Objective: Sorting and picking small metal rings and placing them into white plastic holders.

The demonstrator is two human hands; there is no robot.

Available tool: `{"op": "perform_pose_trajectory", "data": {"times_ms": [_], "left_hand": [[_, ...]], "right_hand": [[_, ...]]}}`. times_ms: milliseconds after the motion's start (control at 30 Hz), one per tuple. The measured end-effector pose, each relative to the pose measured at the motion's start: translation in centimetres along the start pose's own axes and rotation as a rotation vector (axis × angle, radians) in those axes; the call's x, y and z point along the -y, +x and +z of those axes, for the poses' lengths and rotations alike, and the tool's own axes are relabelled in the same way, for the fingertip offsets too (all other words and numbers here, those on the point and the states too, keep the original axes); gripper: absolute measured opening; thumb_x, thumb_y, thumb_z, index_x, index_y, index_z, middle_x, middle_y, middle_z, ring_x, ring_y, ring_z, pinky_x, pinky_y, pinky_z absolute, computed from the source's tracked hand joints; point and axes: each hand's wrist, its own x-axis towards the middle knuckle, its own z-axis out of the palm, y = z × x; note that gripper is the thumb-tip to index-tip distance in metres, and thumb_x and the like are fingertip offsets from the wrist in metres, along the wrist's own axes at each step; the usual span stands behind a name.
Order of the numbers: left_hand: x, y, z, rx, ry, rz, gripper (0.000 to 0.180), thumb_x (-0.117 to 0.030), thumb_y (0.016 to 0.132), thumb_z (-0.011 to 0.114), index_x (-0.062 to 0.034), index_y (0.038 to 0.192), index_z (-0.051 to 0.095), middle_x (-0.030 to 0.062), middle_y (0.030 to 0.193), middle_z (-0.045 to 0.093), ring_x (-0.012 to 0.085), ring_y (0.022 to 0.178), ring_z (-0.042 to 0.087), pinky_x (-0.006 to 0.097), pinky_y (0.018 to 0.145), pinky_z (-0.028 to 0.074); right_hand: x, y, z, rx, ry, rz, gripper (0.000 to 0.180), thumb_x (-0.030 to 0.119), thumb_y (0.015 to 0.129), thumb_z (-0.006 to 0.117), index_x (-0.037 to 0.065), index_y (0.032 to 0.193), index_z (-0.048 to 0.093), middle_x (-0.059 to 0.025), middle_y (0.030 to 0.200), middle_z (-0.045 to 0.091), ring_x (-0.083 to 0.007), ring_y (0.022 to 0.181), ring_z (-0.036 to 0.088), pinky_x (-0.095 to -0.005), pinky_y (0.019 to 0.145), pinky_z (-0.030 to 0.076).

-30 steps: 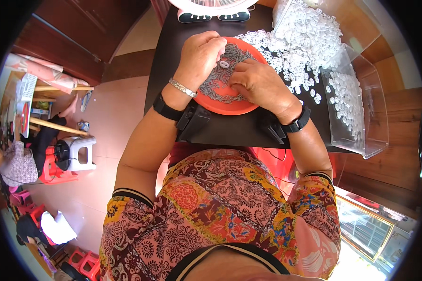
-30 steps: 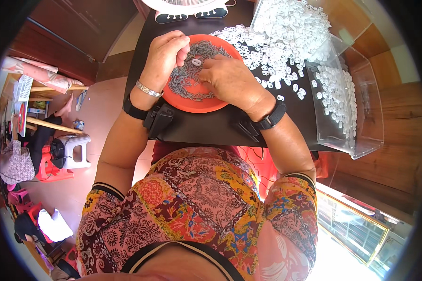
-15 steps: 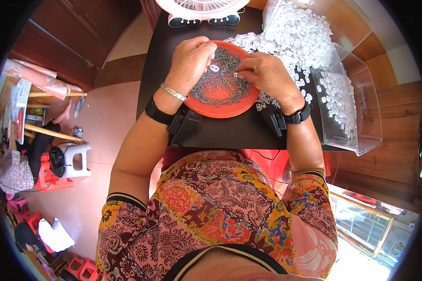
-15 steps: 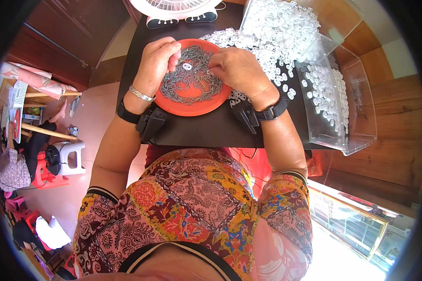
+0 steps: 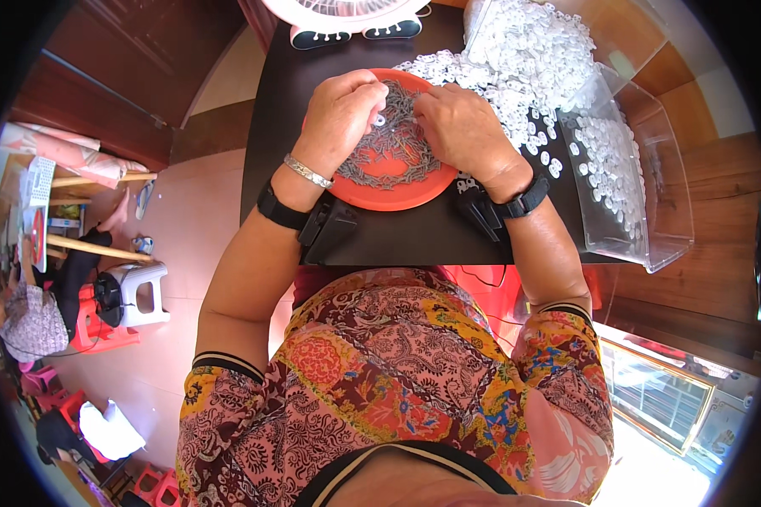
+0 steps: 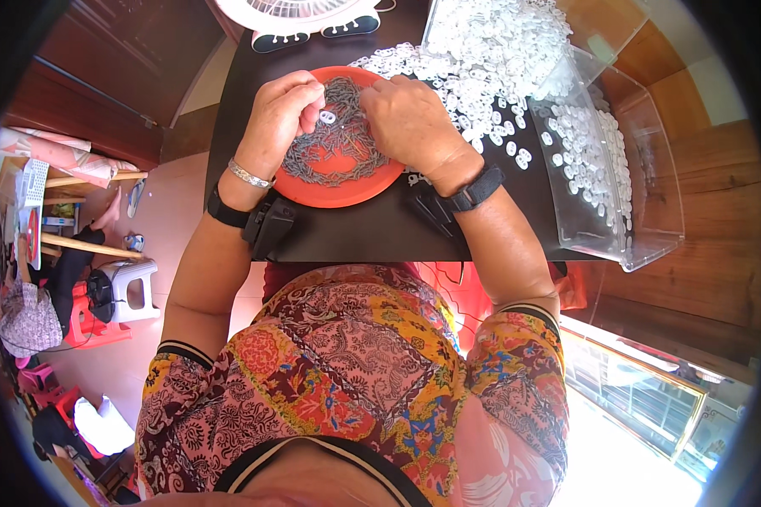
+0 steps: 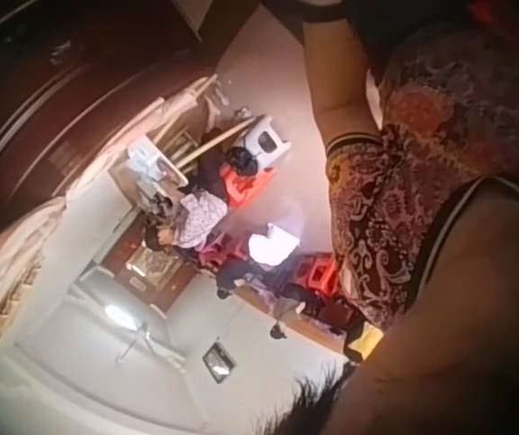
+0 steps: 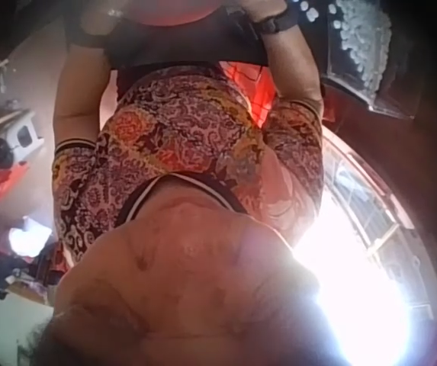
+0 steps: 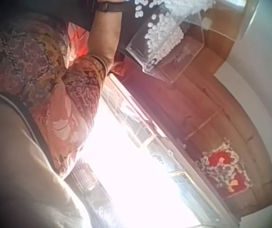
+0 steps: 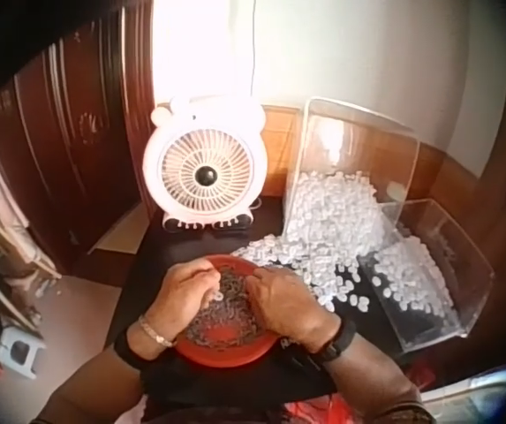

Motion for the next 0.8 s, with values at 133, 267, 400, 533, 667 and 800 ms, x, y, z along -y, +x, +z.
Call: {"op": "perform_pose_trajectory", "data": {"times_ms": [133,267,400,533,667,800], "left_hand": [[0.3,-0.1,0.2,0.029,-0.056,0.002,0.019,-0.019,0.086,0.053,-0.0038,0.077,0.06,0.0003,0.065,0.055,0.0073,0.055,0.049,0.021,0.051,0.038],[0.5,-0.5,0.6,0.144,-0.06,-0.039,0.021,-0.023,0.088,0.05,-0.0048,0.089,0.061,0.0009,0.071,0.058,0.0076,0.058,0.051,0.019,0.051,0.037],[0.8,-0.8,1.0,0.145,-0.116,-0.018,0.02,-0.023,0.09,0.05,-0.0049,0.091,0.058,0.0013,0.072,0.058,0.0068,0.059,0.051,0.019,0.051,0.038],[1.2,-0.8,1.2,0.138,-0.086,0.059,0.017,-0.021,0.091,0.049,-0.0063,0.085,0.055,0.0005,0.07,0.056,0.0065,0.058,0.05,0.019,0.051,0.038],[1.1,-0.8,1.2,0.154,-0.117,0.088,0.018,-0.021,0.091,0.048,-0.0071,0.082,0.054,0.0003,0.068,0.055,0.0067,0.058,0.05,0.019,0.052,0.038],[0.7,-0.9,1.1,0.174,-0.193,0.031,0.019,-0.022,0.09,0.049,-0.0071,0.079,0.053,0.0007,0.068,0.054,0.0075,0.058,0.05,0.02,0.052,0.039]], "right_hand": [[0.3,0.3,-0.9,-0.149,0.485,0.208,0.012,0.013,0.081,0.061,0.002,0.083,0.062,-0.0106,0.078,0.064,-0.0269,0.072,0.062,-0.0377,0.067,0.049],[0.3,0.2,-0.7,-0.109,0.97,0.39,0.016,0.015,0.089,0.059,-0.001,0.094,0.061,-0.0039,0.079,0.063,-0.0112,0.071,0.055,-0.0267,0.067,0.046],[1.3,0.2,-1.1,-0.092,1.076,0.416,0.013,0.012,0.093,0.057,-0.001,0.096,0.06,0.0011,0.083,0.061,-0.0046,0.079,0.052,-0.0214,0.073,0.044],[2.0,0.3,-1.2,-0.158,1.139,0.435,0.011,0.008,0.091,0.059,-0.001,0.096,0.062,0.0,0.084,0.063,-0.0047,0.081,0.055,-0.0212,0.075,0.046],[2.1,0.2,-0.6,-0.24,1.163,0.398,0.01,0.006,0.09,0.061,-0.001,0.096,0.064,-0.0011,0.086,0.065,-0.0057,0.082,0.057,-0.0217,0.077,0.047],[2.1,0.2,-0.7,-0.27,1.181,0.342,0.01,0.005,0.09,0.06,-0.001,0.097,0.065,-0.0017,0.087,0.066,-0.0066,0.083,0.058,-0.0224,0.079,0.048]]}}
